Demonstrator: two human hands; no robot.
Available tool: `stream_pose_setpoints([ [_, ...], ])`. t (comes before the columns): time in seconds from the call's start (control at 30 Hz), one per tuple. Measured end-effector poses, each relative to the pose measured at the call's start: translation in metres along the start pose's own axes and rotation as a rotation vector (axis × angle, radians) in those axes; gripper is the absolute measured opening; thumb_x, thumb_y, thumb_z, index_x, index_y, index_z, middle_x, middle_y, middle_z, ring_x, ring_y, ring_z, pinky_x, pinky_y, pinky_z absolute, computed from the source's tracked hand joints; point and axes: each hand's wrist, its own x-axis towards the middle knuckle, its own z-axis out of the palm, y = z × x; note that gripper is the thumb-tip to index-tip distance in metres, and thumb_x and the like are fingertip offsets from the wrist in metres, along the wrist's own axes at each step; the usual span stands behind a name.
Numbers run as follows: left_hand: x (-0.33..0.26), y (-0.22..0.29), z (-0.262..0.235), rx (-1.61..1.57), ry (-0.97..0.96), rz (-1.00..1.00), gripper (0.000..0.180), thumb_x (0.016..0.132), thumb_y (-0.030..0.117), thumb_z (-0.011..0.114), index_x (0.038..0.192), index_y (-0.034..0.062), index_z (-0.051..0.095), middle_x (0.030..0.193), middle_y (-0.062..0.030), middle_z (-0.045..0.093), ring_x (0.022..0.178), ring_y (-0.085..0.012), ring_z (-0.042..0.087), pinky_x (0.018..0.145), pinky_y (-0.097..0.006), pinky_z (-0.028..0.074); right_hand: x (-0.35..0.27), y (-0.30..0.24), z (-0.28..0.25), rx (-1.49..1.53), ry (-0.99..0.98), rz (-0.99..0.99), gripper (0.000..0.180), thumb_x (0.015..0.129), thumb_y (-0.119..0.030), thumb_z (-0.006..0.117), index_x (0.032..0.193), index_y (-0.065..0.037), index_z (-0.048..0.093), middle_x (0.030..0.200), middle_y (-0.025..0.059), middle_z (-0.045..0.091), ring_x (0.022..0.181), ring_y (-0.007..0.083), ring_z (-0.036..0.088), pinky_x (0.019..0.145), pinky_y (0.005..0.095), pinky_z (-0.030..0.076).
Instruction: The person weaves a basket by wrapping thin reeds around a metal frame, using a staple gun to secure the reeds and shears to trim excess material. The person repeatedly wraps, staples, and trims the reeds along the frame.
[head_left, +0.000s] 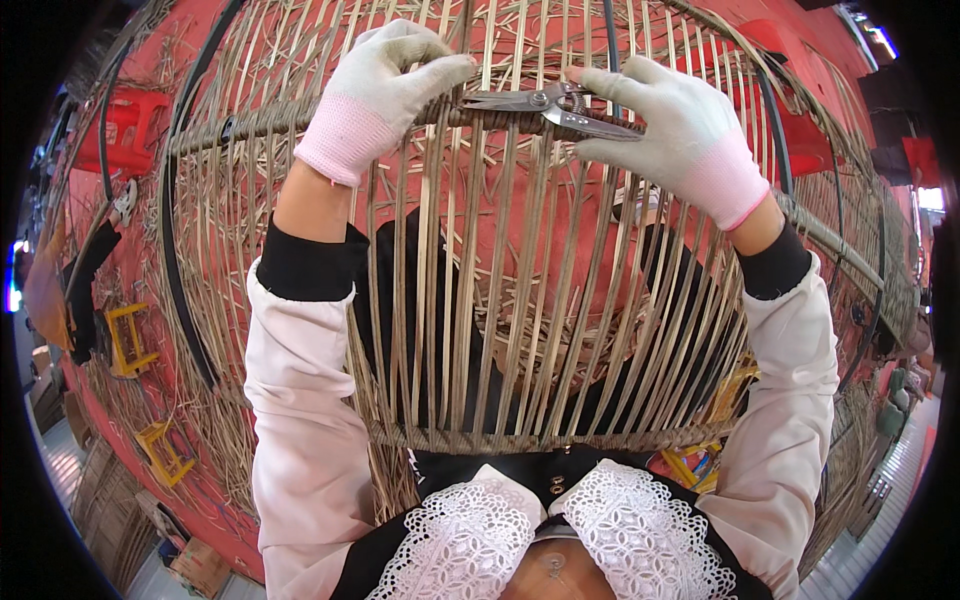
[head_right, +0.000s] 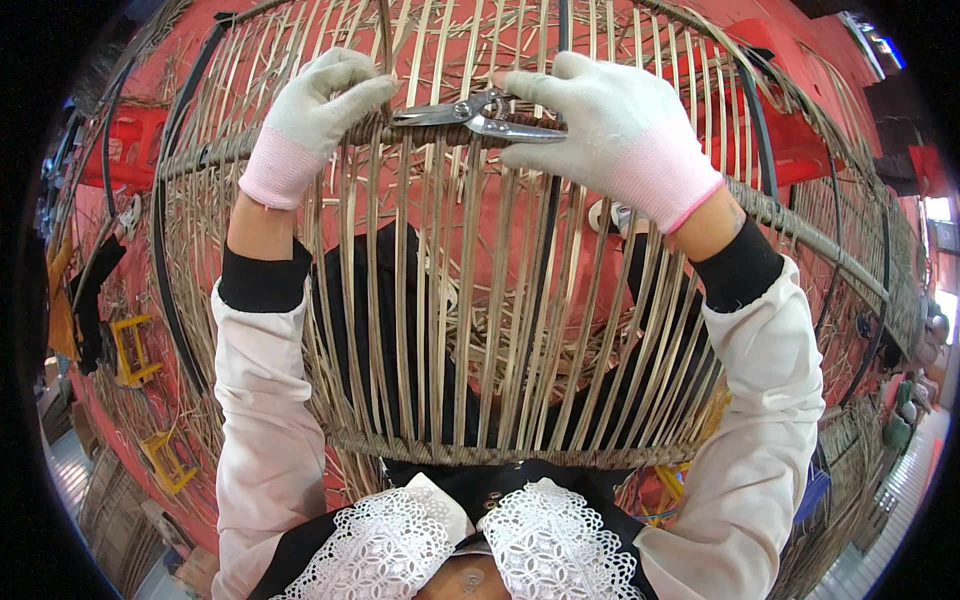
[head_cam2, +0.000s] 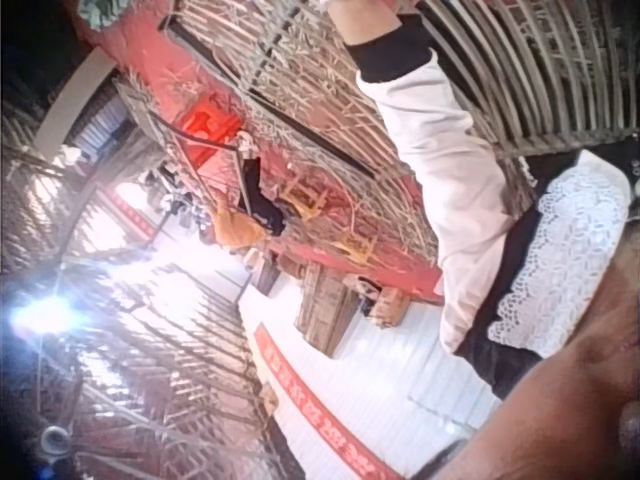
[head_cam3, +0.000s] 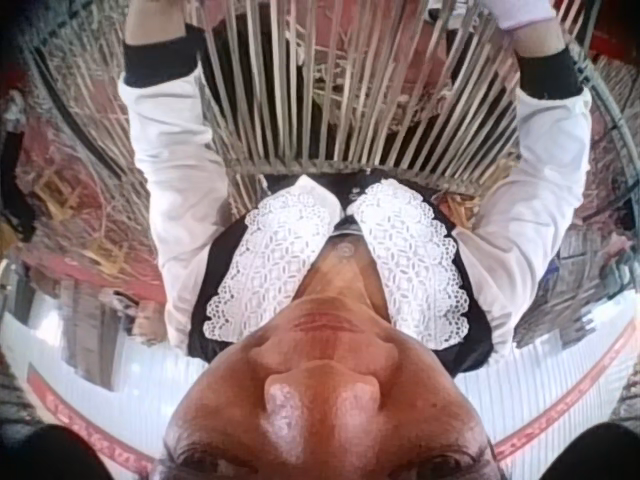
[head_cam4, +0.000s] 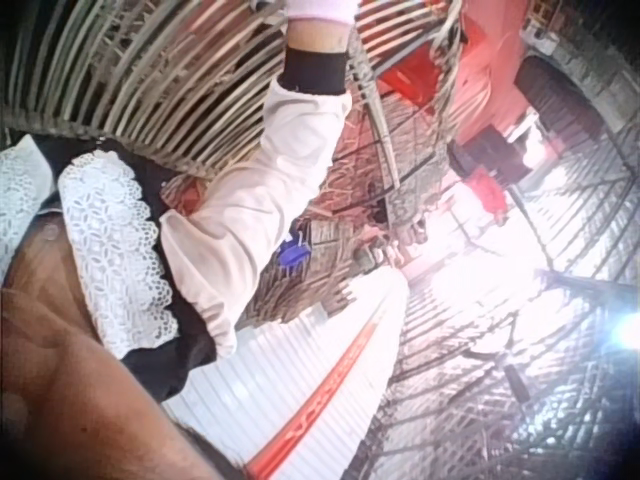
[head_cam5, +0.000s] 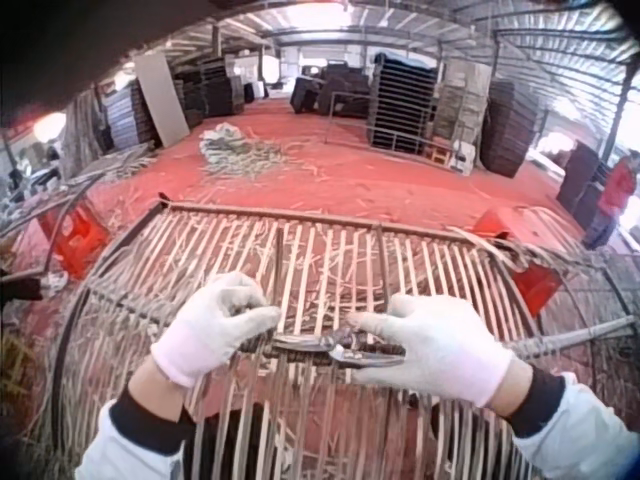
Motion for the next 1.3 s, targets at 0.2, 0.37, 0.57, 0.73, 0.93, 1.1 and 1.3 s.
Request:
stream_pose_setpoints([
  [0.2, 0.001, -0.012, -0.010, 0.379, 0.104, 0.207, 0.038, 0.094, 0.043, 0.065, 0.100, 0.0083, 0.077, 0.105, -0.0122, 0.066, 0.092, -0.0277, 0.065, 0.085, -0.040, 0.050, 0.008, -0.002, -0.001, 0.035, -0.097, 0.045, 0.057, 0.077, -0.037, 0.082, 0.130, -0.022, 0.066, 0.088, 0.0055, 0.062, 0.076, 0.0263, 0.065, 0.068, 0.0377, 0.053],
  [0.37, -0.003, -0.016, -0.010, 0.194, 0.102, 0.016, 0.042, 0.093, 0.043, 0.068, 0.097, 0.0028, 0.077, 0.102, -0.0114, 0.067, 0.090, -0.0249, 0.065, 0.085, -0.039, 0.050, 0.016, -0.011, 0.000, 0.072, -0.021, 0.053, 0.057, 0.077, -0.039, 0.081, 0.130, -0.022, 0.067, 0.088, 0.0054, 0.061, 0.077, 0.0259, 0.064, 0.070, 0.0375, 0.053],
  [0.57, -0.010, -0.009, -0.020, -0.087, 0.087, -0.059, 0.032, 0.095, 0.032, 0.065, 0.095, 0.0007, 0.072, 0.097, -0.0040, 0.064, 0.088, -0.0155, 0.059, 0.083, -0.031, 0.046, 0.029, -0.018, 0.011, 0.036, -0.059, 0.019, 0.051, 0.079, -0.038, 0.080, 0.125, -0.019, 0.069, 0.090, 0.0066, 0.066, 0.080, 0.0255, 0.066, 0.071, 0.0363, 0.053],
  [0.73, -0.003, -0.020, -0.031, 0.516, 0.085, -0.143, 0.050, 0.096, 0.051, 0.057, 0.091, 0.0051, 0.077, 0.094, -0.0109, 0.065, 0.092, -0.0278, 0.062, 0.086, -0.043, 0.048, 0.031, -0.018, 0.010, 0.089, -0.055, 0.096, 0.054, 0.079, -0.041, 0.080, 0.127, -0.020, 0.069, 0.087, 0.0081, 0.067, 0.079, 0.0254, 0.066, 0.070, 0.0372, 0.052],
  [0.93, -0.015, -0.022, -0.034, 0.019, 0.037, -0.020, 0.034, 0.092, 0.034, 0.069, 0.092, 0.0011, 0.074, 0.094, -0.0041, 0.062, 0.091, -0.0149, 0.059, 0.083, -0.031, 0.047, 0.045, -0.028, 0.017, -0.013, 0.007, -0.005, 0.054, 0.079, -0.043, 0.080, 0.127, -0.022, 0.068, 0.085, 0.0072, 0.063, 0.076, 0.0261, 0.065, 0.069, 0.0379, 0.053],
  [1.1, -0.017, -0.022, -0.040, -0.114, 0.173, -0.113, 0.028, 0.097, 0.026, 0.061, 0.095, 0.0007, 0.073, 0.100, -0.0070, 0.065, 0.095, -0.0172, 0.060, 0.088, -0.029, 0.045, 0.050, -0.030, 0.016, 0.068, -0.078, -0.003, 0.053, 0.081, -0.042, 0.079, 0.127, -0.019, 0.068, 0.091, 0.0100, 0.068, 0.077, 0.0286, 0.068, 0.069, 0.0381, 0.054],
  [1.3, -0.013, -0.043, -0.053, 0.345, 0.174, -0.006, 0.037, 0.092, 0.037, 0.068, 0.093, 0.0006, 0.075, 0.104, -0.0132, 0.069, 0.099, -0.0273, 0.065, 0.089, -0.037, 0.049, 0.051, -0.037, 0.017, 0.086, -0.026, 0.037, 0.055, 0.080, -0.051, 0.076, 0.126, -0.020, 0.068, 0.087, 0.0086, 0.066, 0.079, 0.0275, 0.069, 0.069, 0.0387, 0.055],
])
